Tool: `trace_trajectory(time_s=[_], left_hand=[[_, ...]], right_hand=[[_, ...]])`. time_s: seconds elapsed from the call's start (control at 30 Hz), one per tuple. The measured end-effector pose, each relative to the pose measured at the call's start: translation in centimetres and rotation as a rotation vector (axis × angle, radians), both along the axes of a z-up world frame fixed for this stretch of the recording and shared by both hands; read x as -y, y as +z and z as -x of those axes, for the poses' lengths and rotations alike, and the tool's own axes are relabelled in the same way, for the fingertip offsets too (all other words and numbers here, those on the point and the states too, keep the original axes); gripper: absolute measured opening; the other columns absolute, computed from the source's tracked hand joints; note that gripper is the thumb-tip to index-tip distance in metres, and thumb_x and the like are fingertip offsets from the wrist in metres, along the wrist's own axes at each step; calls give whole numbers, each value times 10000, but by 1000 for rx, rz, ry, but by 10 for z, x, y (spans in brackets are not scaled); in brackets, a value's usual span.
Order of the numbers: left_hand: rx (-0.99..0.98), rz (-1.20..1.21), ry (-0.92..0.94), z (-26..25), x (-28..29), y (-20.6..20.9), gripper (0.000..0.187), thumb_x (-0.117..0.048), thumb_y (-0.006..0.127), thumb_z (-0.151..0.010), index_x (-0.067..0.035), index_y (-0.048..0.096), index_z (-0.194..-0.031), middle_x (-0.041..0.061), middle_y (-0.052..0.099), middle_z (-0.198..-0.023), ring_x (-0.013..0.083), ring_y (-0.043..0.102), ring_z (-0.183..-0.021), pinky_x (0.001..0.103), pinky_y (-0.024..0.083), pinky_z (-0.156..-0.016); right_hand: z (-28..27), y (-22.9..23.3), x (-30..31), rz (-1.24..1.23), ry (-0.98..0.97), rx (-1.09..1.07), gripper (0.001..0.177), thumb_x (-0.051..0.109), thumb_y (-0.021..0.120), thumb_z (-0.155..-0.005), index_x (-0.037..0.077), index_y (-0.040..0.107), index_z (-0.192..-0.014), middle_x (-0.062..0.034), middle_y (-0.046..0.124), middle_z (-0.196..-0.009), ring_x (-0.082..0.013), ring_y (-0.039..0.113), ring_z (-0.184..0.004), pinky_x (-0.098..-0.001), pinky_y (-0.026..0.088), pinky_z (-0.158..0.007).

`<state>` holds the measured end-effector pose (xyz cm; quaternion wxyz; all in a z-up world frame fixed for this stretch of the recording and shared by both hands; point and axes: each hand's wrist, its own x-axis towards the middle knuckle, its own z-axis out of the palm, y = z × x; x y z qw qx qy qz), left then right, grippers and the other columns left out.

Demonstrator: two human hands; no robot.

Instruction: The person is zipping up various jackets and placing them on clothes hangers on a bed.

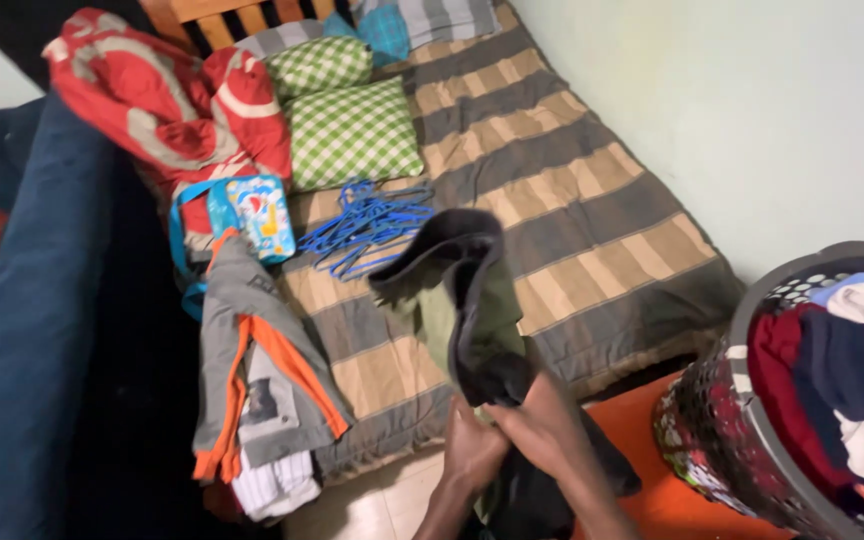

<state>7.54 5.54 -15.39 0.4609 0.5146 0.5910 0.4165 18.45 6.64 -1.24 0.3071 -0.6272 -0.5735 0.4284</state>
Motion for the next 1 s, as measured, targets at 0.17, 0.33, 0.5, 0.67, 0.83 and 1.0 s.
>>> trace_trajectory(time_s=[0.17, 0.33, 0.5, 0.67, 0.83, 1.0], left_hand=[[436, -222, -9, -38, -51, -41, 395, -136, 710, -840, 51, 667, -1185, 200, 760, -1093, 281, 715, -983, 429, 576, -865], [220, 67, 23, -73, -114, -28, 476, -139, 720, -815, -1, 594, -1252, 130, 710, -1162, 239, 686, -1054, 380, 522, -924], [465, 15, -81, -82, -216, 72, 473, -142, 743, -783, 43, 622, -1201, 157, 751, -1113, 263, 727, -1007, 387, 572, -893], [664, 47, -74, -82, -371, 28, 680, -260, 856, -740, 21, 573, -1290, 108, 719, -1180, 233, 691, -1051, 352, 545, -941], [-372, 246, 75, -61, -499, -89, 1149, -550, 942, -741, 136, 340, -1438, 296, 519, -1363, 389, 538, -1220, 430, 447, -1013], [449, 424, -126, -36, -453, -103, 761, -517, 642, -907, 55, 539, -1400, 219, 693, -1312, 310, 674, -1136, 419, 537, -954]], right_hand=[[-21, -6, -43, -34, -89, 207, 845, 137, 878, -615, 52, 510, -1371, -186, 571, -1332, -369, 539, -1290, -428, 448, -1068], [-50, -17, -97, -16, -228, 219, 1015, 152, 899, -620, 68, 375, -1485, -192, 450, -1461, -376, 444, -1363, -482, 396, -1114], [-63, 14, -167, -128, -411, 196, 959, 228, 843, -722, 157, 354, -1544, -181, 337, -1558, -384, 343, -1420, -499, 355, -1115], [-84, -23, -203, -182, -560, 157, 822, 309, 803, -776, 173, 443, -1502, -153, 339, -1574, -354, 370, -1429, -492, 369, -1125], [-94, -30, -223, 384, -836, -338, 539, 382, 704, -926, 109, 579, -1373, -98, 470, -1498, -315, 500, -1408, -530, 461, -1110], [-109, -153, -176, 176, -1106, -1246, 512, 272, 577, -993, 7, 485, -1422, -190, 513, -1378, -393, 496, -1357, -552, 420, -1063]])
